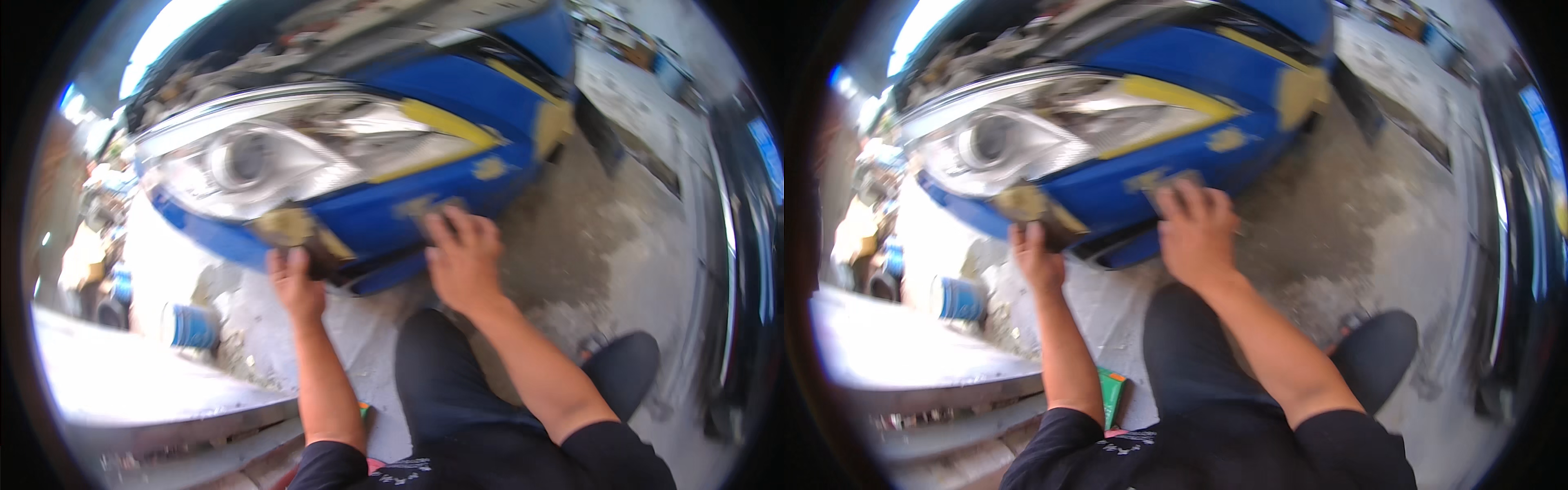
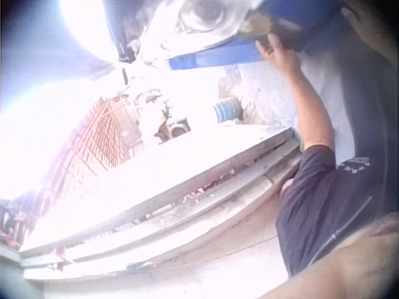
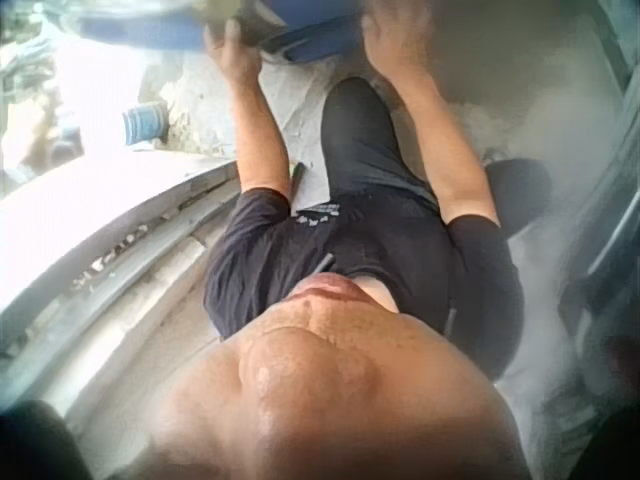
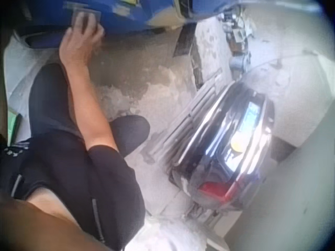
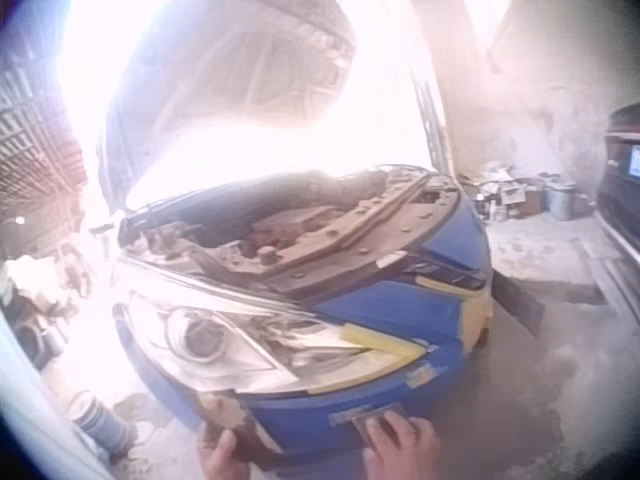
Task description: The person applies yellow body filler to a blue car bumper using a metal spreader and a scraper. They smooth the material over the surface of the bumper in several areas.
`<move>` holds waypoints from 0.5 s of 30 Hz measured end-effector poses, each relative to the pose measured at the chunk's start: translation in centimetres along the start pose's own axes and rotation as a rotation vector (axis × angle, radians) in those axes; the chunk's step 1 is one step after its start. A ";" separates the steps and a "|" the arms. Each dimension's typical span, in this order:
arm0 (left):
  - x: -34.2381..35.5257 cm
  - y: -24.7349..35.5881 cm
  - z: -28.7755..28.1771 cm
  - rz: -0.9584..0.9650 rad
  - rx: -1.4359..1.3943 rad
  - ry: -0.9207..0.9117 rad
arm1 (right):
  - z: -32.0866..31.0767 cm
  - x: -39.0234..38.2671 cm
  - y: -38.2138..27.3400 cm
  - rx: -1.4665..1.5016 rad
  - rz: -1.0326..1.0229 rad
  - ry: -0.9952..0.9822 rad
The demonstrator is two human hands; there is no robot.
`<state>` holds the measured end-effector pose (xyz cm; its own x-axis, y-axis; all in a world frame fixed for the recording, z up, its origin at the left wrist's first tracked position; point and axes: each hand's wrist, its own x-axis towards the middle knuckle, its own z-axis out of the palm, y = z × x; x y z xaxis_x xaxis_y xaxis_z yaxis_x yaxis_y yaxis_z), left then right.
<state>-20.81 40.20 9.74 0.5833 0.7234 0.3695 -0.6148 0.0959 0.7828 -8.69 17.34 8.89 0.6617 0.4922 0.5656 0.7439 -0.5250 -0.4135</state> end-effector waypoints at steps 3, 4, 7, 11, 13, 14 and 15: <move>-0.4 0.1 1.2 -0.035 0.049 0.080 | -1.2 1.0 1.2 -0.009 -0.047 0.131; 0.0 -0.2 1.7 -0.045 -0.007 0.012 | -1.2 0.9 1.3 -0.006 -0.029 0.128; 0.1 -0.4 2.0 -0.032 -0.014 -0.053 | 0.2 0.1 1.3 -0.003 -0.009 0.029; -0.4 0.1 1.4 -0.026 -0.029 -0.039 | -0.3 -0.9 0.9 -0.029 -0.009 -0.054; -0.4 0.0 1.3 -0.026 -0.035 -0.034 | -1.1 -0.2 0.4 -0.016 -0.016 -0.055; -0.5 0.0 1.2 -0.027 -0.037 -0.033 | -1.4 0.4 -0.2 -0.001 -0.021 -0.051; -0.3 -0.1 1.4 -0.023 -0.032 -0.034 | -1.6 0.9 -0.7 0.009 -0.023 -0.044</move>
<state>-20.19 39.02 10.19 0.6146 0.6973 0.3689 -0.6178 0.1346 0.7748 -8.72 17.03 10.80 0.6477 0.5339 0.5435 0.7597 -0.5071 -0.4071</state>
